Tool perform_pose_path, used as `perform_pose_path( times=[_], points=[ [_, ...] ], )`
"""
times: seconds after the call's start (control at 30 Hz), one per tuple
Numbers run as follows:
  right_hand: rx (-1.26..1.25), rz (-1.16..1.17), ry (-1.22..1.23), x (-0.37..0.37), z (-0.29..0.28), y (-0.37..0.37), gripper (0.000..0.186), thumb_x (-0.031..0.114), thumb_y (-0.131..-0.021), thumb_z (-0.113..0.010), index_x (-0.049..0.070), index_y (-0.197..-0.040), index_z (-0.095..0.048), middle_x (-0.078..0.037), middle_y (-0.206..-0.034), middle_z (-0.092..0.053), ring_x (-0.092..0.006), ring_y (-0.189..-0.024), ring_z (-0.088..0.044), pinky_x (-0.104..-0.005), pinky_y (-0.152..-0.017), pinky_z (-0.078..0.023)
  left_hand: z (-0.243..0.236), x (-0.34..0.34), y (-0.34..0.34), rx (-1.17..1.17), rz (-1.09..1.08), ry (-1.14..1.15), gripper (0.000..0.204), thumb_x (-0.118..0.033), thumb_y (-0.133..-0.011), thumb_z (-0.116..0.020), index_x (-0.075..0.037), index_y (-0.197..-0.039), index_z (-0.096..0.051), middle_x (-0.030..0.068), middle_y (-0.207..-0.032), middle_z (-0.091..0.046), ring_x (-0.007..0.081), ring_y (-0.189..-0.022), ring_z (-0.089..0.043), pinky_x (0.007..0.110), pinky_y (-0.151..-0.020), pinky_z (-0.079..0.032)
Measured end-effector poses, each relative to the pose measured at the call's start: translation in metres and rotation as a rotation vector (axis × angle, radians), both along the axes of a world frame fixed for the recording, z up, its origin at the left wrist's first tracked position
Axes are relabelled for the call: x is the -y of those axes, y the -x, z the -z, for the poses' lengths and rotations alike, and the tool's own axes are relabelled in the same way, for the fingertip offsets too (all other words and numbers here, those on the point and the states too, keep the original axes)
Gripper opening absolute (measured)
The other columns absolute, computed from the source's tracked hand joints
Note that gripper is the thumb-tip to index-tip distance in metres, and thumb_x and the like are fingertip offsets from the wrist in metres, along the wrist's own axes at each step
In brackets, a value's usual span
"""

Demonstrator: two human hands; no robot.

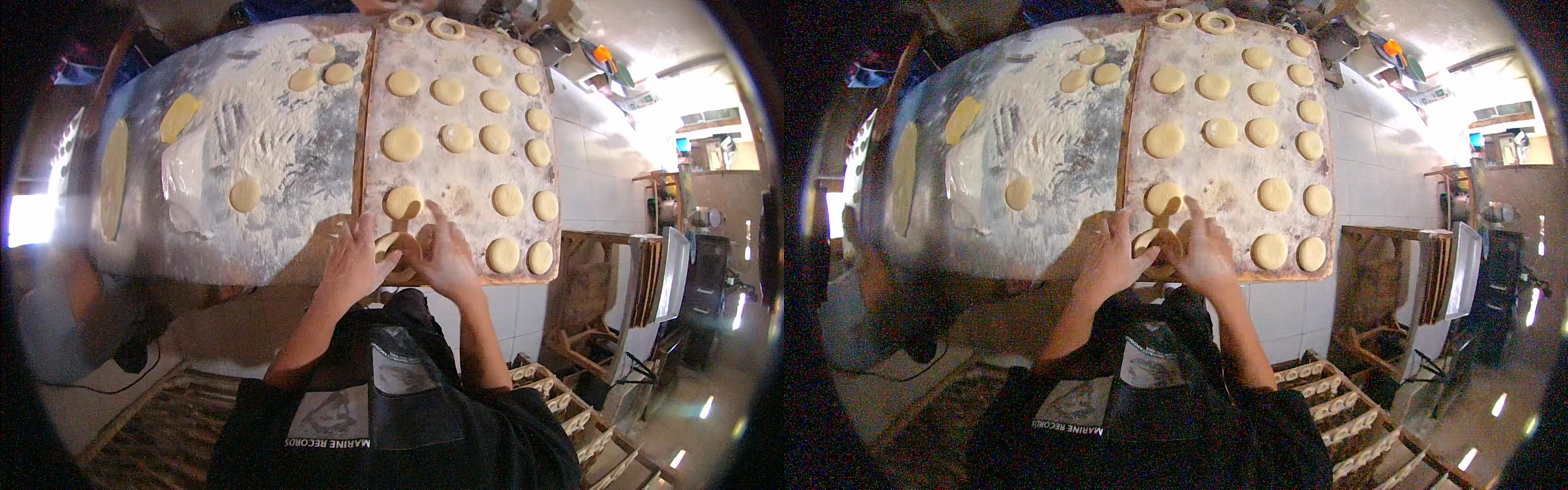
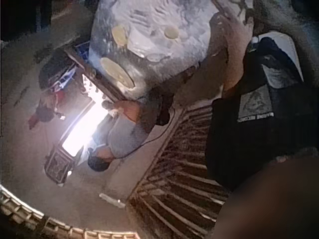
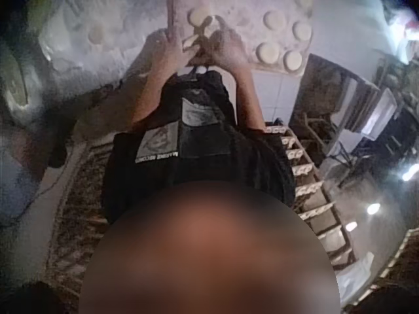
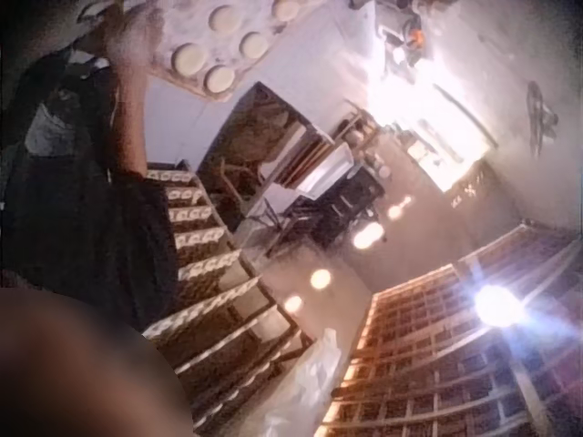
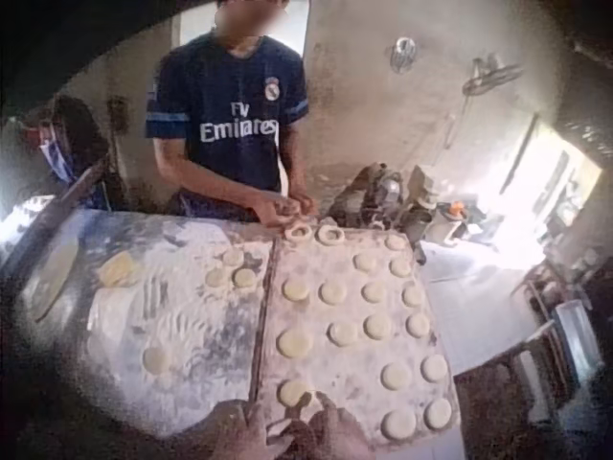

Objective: The person shapes small dough pieces into ring shapes by hand and places them on a wooden board. They then lift the board and place it on a multi-tiered rack alongside other boards of shaped dough.

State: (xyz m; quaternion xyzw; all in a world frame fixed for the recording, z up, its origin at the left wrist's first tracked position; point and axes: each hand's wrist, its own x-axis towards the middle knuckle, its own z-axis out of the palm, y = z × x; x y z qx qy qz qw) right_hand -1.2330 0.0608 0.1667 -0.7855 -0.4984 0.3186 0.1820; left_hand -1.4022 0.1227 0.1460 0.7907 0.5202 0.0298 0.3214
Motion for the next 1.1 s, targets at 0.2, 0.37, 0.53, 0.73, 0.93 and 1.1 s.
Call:
perform_pose_path(
  times=[0.2, 0.37, 0.53, 0.73, 0.93, 1.1],
  points=[
    [0.541, 0.419, 0.017, 0.051, 0.01, -0.075, 0.049, 0.028, -0.085, -0.064, 0.001, -0.124, -0.051, -0.022, -0.111, -0.058, -0.0412, -0.106, -0.055, -0.0468, -0.092, -0.046, -0.002, -0.04, -0.036, 0.059, 0.131, -0.435, 0.045, -0.039, -0.089, -0.06, -0.005, -0.118, -0.056, 0.0186, -0.112, -0.057, 0.0362, -0.102, -0.055, 0.05, -0.085, -0.045],
    [0.442, 0.35, 0.193, 0.061, 0.024, -0.099, 0.038, 0.027, -0.083, -0.067, 0.0, -0.105, -0.052, -0.023, -0.093, -0.059, -0.041, -0.094, -0.059, -0.0476, -0.079, -0.046, 0.046, -0.052, -0.058, 0.095, 0.426, -0.515, 0.035, -0.034, -0.085, -0.065, -0.007, -0.106, -0.058, 0.0129, -0.096, -0.059, 0.0312, -0.092, -0.058, 0.047, -0.076, -0.047],
    [0.101, 0.216, -0.114, 0.023, -0.015, -0.063, 0.031, 0.014, -0.081, -0.068, 0.001, -0.095, -0.044, -0.011, -0.079, -0.048, -0.0233, -0.077, -0.051, -0.036, -0.074, -0.045, 0.023, -0.083, -0.01, 0.681, 0.207, 0.043, 0.027, -0.018, -0.085, -0.068, -0.004, -0.102, -0.053, 0.0162, -0.092, -0.059, 0.0322, -0.088, -0.061, 0.043, -0.075, -0.049],
    [-0.255, -0.224, -0.364, -0.154, 0.008, 0.052, 0.043, 0.013, -0.084, -0.068, 0.006, -0.122, -0.05, -0.015, -0.09, -0.068, -0.0241, -0.084, -0.066, -0.0361, -0.075, -0.052, 0.011, -0.154, 0.12, 0.634, -0.287, -0.107, 0.025, -0.013, -0.084, -0.069, -0.005, -0.103, -0.054, 0.0162, -0.095, -0.065, 0.0333, -0.088, -0.064, 0.041, -0.075, -0.049],
    [0.108, -0.475, -0.201, -0.256, 0.067, 0.164, 0.037, 0.019, -0.083, -0.066, 0.007, -0.118, -0.058, -0.018, -0.103, -0.066, -0.0362, -0.096, -0.064, -0.0441, -0.083, -0.049, 0.036, -0.206, 0.195, 0.307, -0.402, -0.223, 0.027, -0.01, -0.085, -0.066, -0.007, -0.109, -0.057, 0.0177, -0.102, -0.063, 0.0373, -0.098, -0.061, 0.045, -0.086, -0.047],
    [0.383, -0.438, -0.076, -0.259, 0.053, 0.178, 0.032, 0.023, -0.084, -0.064, 0.006, -0.11, -0.059, -0.018, -0.102, -0.066, -0.0399, -0.098, -0.061, -0.0467, -0.084, -0.048, 0.041, -0.193, 0.204, 0.224, -0.468, -0.539, 0.029, -0.013, -0.088, -0.063, -0.008, -0.115, -0.056, 0.0215, -0.113, -0.059, 0.0389, -0.108, -0.056, 0.048, -0.094, -0.043]
  ],
)
